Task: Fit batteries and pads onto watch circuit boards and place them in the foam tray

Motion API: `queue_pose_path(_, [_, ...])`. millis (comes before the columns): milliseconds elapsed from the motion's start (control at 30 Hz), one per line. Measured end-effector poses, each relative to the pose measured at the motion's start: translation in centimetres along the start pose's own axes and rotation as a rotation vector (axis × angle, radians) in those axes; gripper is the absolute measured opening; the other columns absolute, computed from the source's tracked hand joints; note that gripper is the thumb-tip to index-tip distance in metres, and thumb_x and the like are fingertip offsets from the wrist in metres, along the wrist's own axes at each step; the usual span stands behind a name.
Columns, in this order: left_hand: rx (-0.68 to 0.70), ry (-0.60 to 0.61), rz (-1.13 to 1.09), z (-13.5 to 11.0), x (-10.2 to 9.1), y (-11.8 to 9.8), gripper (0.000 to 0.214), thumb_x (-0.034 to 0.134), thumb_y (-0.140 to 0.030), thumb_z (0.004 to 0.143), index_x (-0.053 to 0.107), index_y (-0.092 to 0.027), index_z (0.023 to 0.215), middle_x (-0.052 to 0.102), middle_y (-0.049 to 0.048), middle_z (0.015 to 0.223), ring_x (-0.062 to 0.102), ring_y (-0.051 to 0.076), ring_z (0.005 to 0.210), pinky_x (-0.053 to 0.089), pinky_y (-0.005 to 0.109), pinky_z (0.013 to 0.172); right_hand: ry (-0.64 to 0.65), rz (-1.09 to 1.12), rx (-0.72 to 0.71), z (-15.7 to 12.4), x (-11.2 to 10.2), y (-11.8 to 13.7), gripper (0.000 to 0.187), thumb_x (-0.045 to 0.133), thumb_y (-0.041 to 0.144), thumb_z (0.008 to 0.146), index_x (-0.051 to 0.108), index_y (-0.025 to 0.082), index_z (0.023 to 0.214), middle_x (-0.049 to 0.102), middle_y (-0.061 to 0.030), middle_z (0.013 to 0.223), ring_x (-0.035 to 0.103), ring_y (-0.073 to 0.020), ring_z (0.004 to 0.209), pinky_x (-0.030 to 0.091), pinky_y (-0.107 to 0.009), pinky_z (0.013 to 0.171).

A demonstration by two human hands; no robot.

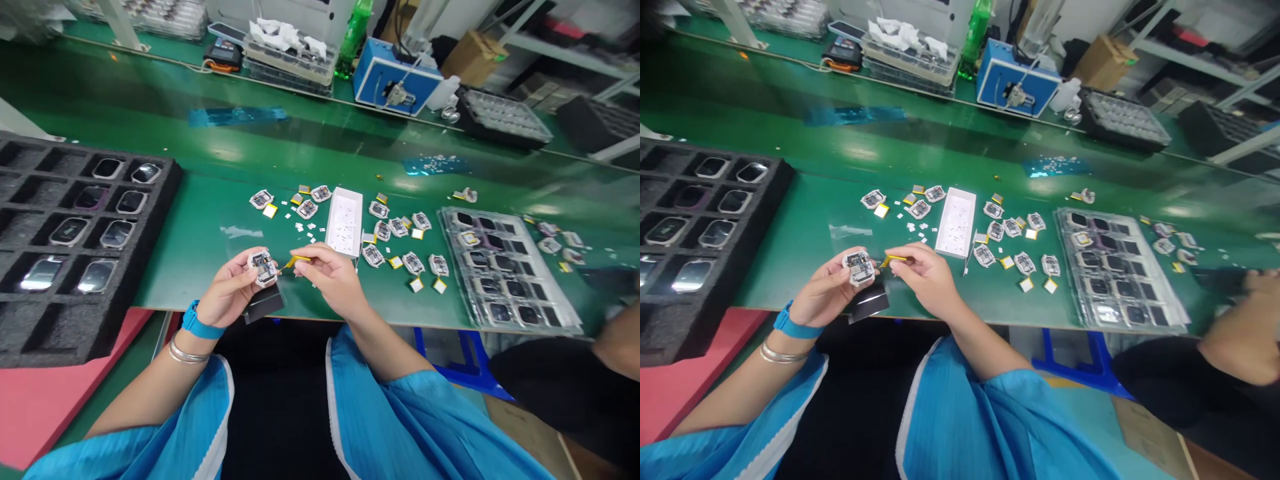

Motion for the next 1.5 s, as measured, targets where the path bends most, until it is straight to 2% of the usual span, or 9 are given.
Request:
queue_pose_path(133, [-0.187,0.099,-0.018,-0.2,1.3,1.6,0.042,0.087,-0.021,0.065,0.072,-0.015,0.104,0.075,0.0053,0.088,0.074,0.017,0.078,0.063,0.023,0.071,0.077,-0.302,-0.280,0.3,0.6,2.7,0.023,0.066,0.018,0.087,0.071,0.027,0.108,0.070,-0.0002,0.095,0.065,-0.0128,0.085,0.056,-0.029,0.080])
queue_pose_path(333, [-0.282,0.203,-0.084,-0.6,2.5,2.1,0.044,0.084,-0.019,0.069,0.070,-0.017,0.111,0.075,0.0049,0.091,0.075,0.019,0.082,0.062,0.020,0.065,0.087,-0.421,-0.374,0.4,0.6,3.2,0.026,0.066,0.017,0.089,0.067,0.027,0.113,0.071,0.0003,0.100,0.064,-0.0125,0.083,0.055,-0.029,0.082])
queue_pose_path(467, [-0.265,0.147,-0.040,-0.7,2.2,2.0,0.047,0.082,-0.017,0.070,0.067,-0.018,0.114,0.074,0.0046,0.093,0.075,0.019,0.082,0.063,0.021,0.064,0.105,-0.514,-0.378,0.3,0.7,2.9,0.026,0.065,0.016,0.089,0.067,0.026,0.113,0.071,-0.0001,0.094,0.064,-0.0135,0.081,0.054,-0.030,0.080])
queue_pose_path(600, [-0.204,0.020,0.113,-0.6,1.9,1.6,0.035,0.082,-0.021,0.069,0.067,-0.014,0.100,0.073,0.0036,0.080,0.074,0.020,0.074,0.062,0.023,0.056,0.111,-0.589,-0.381,0.5,1.6,2.4,0.023,0.063,0.018,0.090,0.067,0.025,0.112,0.072,-0.0009,0.093,0.065,-0.0140,0.081,0.055,-0.030,0.081])
queue_pose_path(733, [-0.128,-0.125,0.218,-0.6,0.7,0.8,0.030,0.083,-0.024,0.067,0.065,-0.013,0.088,0.073,0.0045,0.075,0.071,0.018,0.063,0.058,0.022,0.050,0.083,-0.489,-0.221,1.5,1.8,0.4,0.024,0.060,0.026,0.093,0.064,0.024,0.116,0.074,-0.0036,0.105,0.069,-0.0161,0.090,0.056,-0.032,0.086])
queue_pose_path(867, [-0.091,-0.257,0.206,-1.0,-1.0,0.1,0.029,0.082,-0.023,0.066,0.064,-0.013,0.086,0.076,0.0078,0.081,0.073,0.019,0.072,0.060,0.027,0.064,0.241,-0.688,-0.149,0.8,2.3,-2.1,0.013,0.058,0.021,0.092,0.071,0.020,0.091,0.073,-0.0054,0.100,0.068,-0.0193,0.094,0.054,-0.036,0.088])
queue_pose_path(1033, [-0.085,-0.247,0.211,-1.3,-1.3,-0.2,0.032,0.083,-0.024,0.066,0.066,-0.012,0.089,0.076,0.0095,0.086,0.072,0.019,0.076,0.060,0.028,0.071,0.249,-1.006,-0.266,-1.0,3.1,-2.9,0.012,0.065,0.014,0.087,0.072,0.017,0.096,0.067,-0.0111,0.107,0.060,-0.0243,0.099,0.052,-0.042,0.092])
queue_pose_path(1200, [-0.088,-0.276,0.250,-1.1,-1.4,-0.5,0.033,0.085,-0.025,0.065,0.069,-0.014,0.092,0.077,0.0091,0.095,0.072,0.024,0.090,0.062,0.034,0.078,0.270,-1.041,-0.258,-0.7,3.9,-3.1,0.007,0.065,0.016,0.089,0.072,0.014,0.088,0.066,-0.0106,0.102,0.059,-0.0212,0.098,0.047,-0.037,0.095])
queue_pose_path(1500, [-0.102,-0.268,0.317,-0.8,-2.0,-0.5,0.031,0.086,-0.032,0.064,0.072,-0.021,0.089,0.075,0.0055,0.101,0.067,0.028,0.108,0.065,0.032,0.080,0.337,-1.085,-0.180,1.0,3.9,-4.0,0.009,0.068,0.021,0.089,0.072,0.015,0.084,0.065,-0.0071,0.101,0.058,-0.0170,0.100,0.042,-0.031,0.097])
Point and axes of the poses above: each hand's wrist, its own z-axis towards the middle knuckle, its own x-axis out of the palm, y = z × x, the point moved 5 cm from there along z, towards the middle knuckle
